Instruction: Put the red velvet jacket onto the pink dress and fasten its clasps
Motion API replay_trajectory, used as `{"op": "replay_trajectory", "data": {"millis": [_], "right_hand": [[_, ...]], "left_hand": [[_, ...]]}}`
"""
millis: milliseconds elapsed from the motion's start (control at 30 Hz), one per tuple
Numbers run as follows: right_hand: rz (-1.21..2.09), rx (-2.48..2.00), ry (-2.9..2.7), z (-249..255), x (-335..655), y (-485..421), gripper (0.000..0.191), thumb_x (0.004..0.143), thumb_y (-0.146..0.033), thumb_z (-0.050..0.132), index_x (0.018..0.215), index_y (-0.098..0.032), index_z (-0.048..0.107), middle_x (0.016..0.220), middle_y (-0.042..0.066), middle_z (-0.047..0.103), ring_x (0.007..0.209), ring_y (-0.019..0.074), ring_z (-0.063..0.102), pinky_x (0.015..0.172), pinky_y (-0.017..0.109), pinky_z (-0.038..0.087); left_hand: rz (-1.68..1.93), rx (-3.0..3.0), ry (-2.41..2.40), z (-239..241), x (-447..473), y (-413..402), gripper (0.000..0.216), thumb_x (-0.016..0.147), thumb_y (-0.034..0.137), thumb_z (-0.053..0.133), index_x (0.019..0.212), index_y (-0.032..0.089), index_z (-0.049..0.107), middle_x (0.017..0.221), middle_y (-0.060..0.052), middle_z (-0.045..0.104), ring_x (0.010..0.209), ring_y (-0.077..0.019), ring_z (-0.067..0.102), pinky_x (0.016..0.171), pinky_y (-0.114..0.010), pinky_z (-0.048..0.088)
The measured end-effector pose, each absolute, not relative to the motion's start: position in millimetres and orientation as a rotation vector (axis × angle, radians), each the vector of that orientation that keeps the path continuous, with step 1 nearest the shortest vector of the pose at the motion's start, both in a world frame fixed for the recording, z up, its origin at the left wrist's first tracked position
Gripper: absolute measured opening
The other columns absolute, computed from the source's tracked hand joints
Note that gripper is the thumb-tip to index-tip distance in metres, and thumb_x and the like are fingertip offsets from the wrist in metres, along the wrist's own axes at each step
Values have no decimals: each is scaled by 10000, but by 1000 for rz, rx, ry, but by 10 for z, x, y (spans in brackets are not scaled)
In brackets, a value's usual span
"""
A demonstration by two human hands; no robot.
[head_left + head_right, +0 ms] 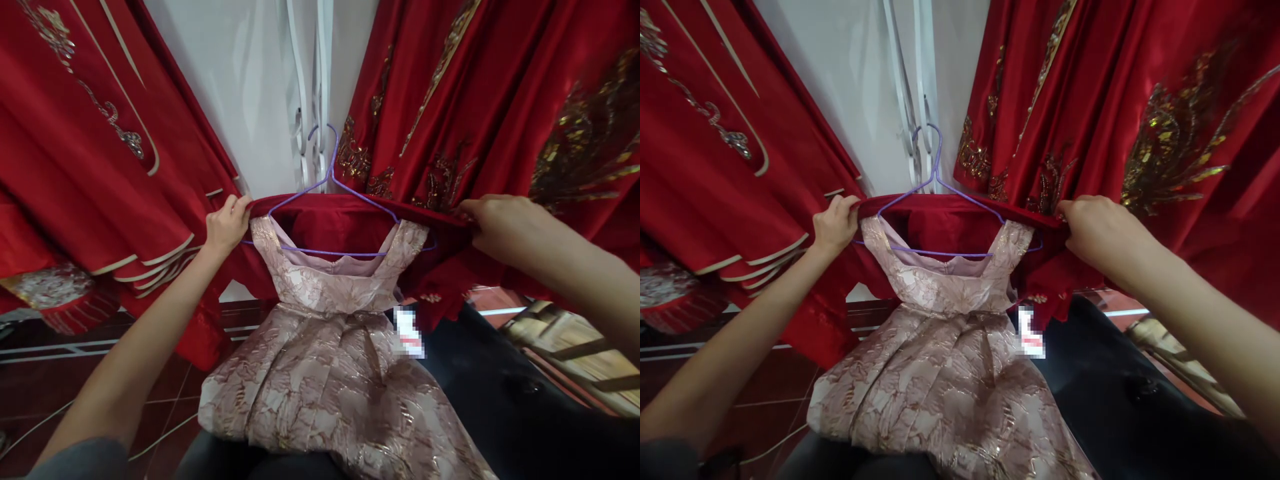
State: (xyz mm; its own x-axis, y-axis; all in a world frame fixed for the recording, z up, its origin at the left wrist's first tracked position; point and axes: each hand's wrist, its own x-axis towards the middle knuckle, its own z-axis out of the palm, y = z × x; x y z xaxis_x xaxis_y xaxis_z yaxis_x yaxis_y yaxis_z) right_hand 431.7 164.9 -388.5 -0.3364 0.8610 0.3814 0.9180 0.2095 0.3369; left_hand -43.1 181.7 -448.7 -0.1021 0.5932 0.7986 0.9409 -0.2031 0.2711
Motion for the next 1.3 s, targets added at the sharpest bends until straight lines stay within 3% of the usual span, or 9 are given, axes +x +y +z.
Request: {"op": "replay_trajectory", "data": {"millis": [167, 267, 433, 633, 733, 867, 1000, 1100, 1300], "right_hand": [[-366, -1606, -2346, -4154, 4265, 1609, 249, 768, -142, 538, 1011, -197, 521, 931, 139, 668, 806, 273, 655, 664, 343, 470], [-106, -1496, -2187, -4307, 4107, 1638, 119, 849, -292, 512, 928, -225, 453, 770, 90, 657, 702, 265, 647, 629, 336, 449], [92, -1350, -2161, -4517, 3746, 1702, 242, 890, -424, 437, 749, -260, 328, 595, 8, 528, 570, 243, 575, 574, 324, 375], [465, -970, -2167, -4591, 3158, 1492, 265, 911, -456, 437, 755, -254, 368, 673, -3, 557, 602, 185, 548, 598, 304, 398], [652, -815, -2271, -4743, 2960, 1344, 260, 921, -466, 434, 775, -252, 404, 673, -13, 549, 603, 169, 534, 591, 301, 412], [610, -833, -2310, -5002, 2940, 1354, 264, 895, -468, 502, 769, -245, 435, 642, -12, 544, 550, 161, 516, 558, 321, 427], [583, -859, -2075, -5062, 3033, 1511, 334, 794, -508, 647, 895, -236, 482, 846, 45, 610, 711, 192, 612, 612, 348, 530], [658, -837, -1863, -5018, 3059, 1615, 428, 766, -477, 682, 1038, -234, 457, 1081, 96, 591, 889, 212, 642, 696, 366, 580], [846, -746, -1830, -5064, 2988, 1752, 331, 836, -365, 592, 1130, -238, 509, 1118, 84, 618, 968, 192, 636, 841, 384, 559]], "left_hand": [[-1141, -1820, -1682, -4764, -559, 1663, 335, 778, 480, 647, 973, 208, 627, 907, -112, 670, 849, -271, 660, 685, -300, 444], [-1229, -1710, -1701, -4922, -436, 1574, 310, 808, 452, 613, 983, 196, 606, 850, -107, 676, 783, -267, 664, 662, -304, 437], [-1404, -1551, -1842, -4901, -31, 1515, 262, 861, 424, 526, 994, 198, 519, 690, -45, 596, 720, -276, 640, 696, -341, 435], [-1839, -1593, -1820, -4715, 630, 1453, 209, 879, 412, 532, 962, 238, 449, 719, -12, 546, 741, -236, 606, 741, -335, 441], [-1763, -1924, -1769, -4776, 857, 1410, 182, 885, 411, 543, 917, 251, 463, 647, 21, 496, 590, -193, 569, 658, -309, 429], [-1553, -2089, -1809, -4869, 824, 1422, 146, 877, 385, 553, 927, 259, 499, 657, 26, 543, 543, -180, 557, 604, -291, 400], [-1539, -2125, -1799, -4875, 688, 1395, 195, 830, 355, 613, 970, 258, 516, 786, 8, 642, 692, -177, 624, 653, -280, 432], [-1749, -2119, -1753, -4915, 721, 1306, 322, 771, 322, 680, 1016, 257, 481, 800, 11, 646, 736, -166, 641, 689, -276, 471], [-2285, -2053, -1707, -5181, 957, 1233, 365, 723, 276, 737, 992, 255, 492, 949, -35, 663, 885, -159, 671, 776, -281, 544]]}}
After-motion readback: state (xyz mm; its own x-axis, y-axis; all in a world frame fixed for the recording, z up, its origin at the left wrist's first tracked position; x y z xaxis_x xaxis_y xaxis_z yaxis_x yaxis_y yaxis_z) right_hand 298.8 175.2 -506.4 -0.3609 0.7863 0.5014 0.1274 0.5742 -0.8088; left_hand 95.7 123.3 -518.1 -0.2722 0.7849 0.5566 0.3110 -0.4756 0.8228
